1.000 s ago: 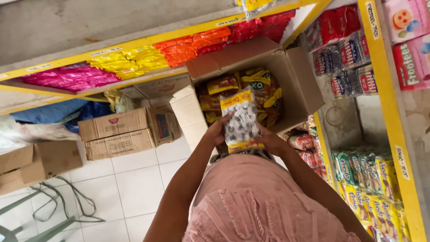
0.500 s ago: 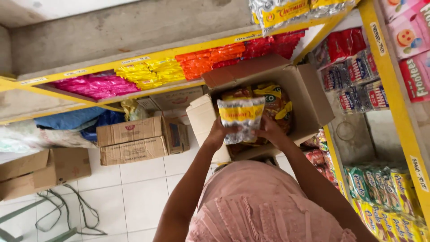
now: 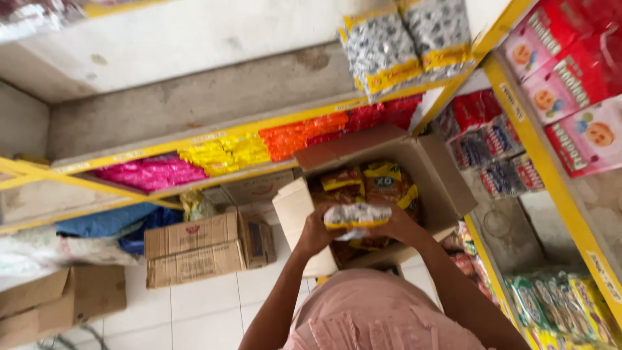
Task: Restocking packets of candies and snacks from cardboard boxes onto store shelves.
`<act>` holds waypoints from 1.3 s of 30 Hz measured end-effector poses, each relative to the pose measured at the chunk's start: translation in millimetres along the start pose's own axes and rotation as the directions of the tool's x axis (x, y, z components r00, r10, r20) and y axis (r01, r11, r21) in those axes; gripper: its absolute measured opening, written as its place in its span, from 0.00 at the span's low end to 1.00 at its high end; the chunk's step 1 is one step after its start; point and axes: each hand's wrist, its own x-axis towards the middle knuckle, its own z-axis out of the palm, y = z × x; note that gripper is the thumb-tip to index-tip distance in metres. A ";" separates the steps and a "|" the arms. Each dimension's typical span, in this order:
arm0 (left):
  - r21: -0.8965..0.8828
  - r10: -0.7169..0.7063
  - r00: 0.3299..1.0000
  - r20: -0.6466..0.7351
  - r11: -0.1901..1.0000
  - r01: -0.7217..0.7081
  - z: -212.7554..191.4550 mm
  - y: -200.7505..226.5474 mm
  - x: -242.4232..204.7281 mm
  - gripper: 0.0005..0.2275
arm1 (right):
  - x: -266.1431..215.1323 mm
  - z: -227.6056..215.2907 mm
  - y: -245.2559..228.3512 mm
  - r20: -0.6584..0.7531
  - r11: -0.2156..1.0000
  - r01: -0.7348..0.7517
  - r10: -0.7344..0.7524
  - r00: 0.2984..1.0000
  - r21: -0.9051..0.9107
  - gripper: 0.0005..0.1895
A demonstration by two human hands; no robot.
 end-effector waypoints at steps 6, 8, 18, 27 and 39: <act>0.143 0.078 0.986 0.146 0.985 -0.099 1.3 16.9 3.6 0.22 | -20.2 -16.5 -64.4 0.247 0.981 0.059 -0.012 0.969 -0.187 0.49; 0.185 0.174 0.969 0.173 0.961 -0.206 4.9 25.5 6.6 0.23 | -22.1 0.7 -86.4 0.259 0.966 0.126 -0.066 0.964 -0.224 0.52; 0.146 0.088 0.989 -0.120 0.987 -0.070 25.8 21.6 15.9 0.17 | -2.3 11.7 -26.1 -0.141 0.923 -0.040 -0.016 0.990 -0.382 0.34; -0.326 -0.548 0.535 0.643 0.436 0.839 88.3 -31.4 30.9 0.36 | 1.6 -16.8 -78.9 -0.324 0.994 0.008 0.029 0.946 0.112 0.28; -0.931 -0.168 0.986 0.006 0.359 0.067 118.1 119.2 264.1 0.29 | 62.0 -173.7 -83.8 -0.539 0.812 0.458 -0.218 0.813 0.363 0.27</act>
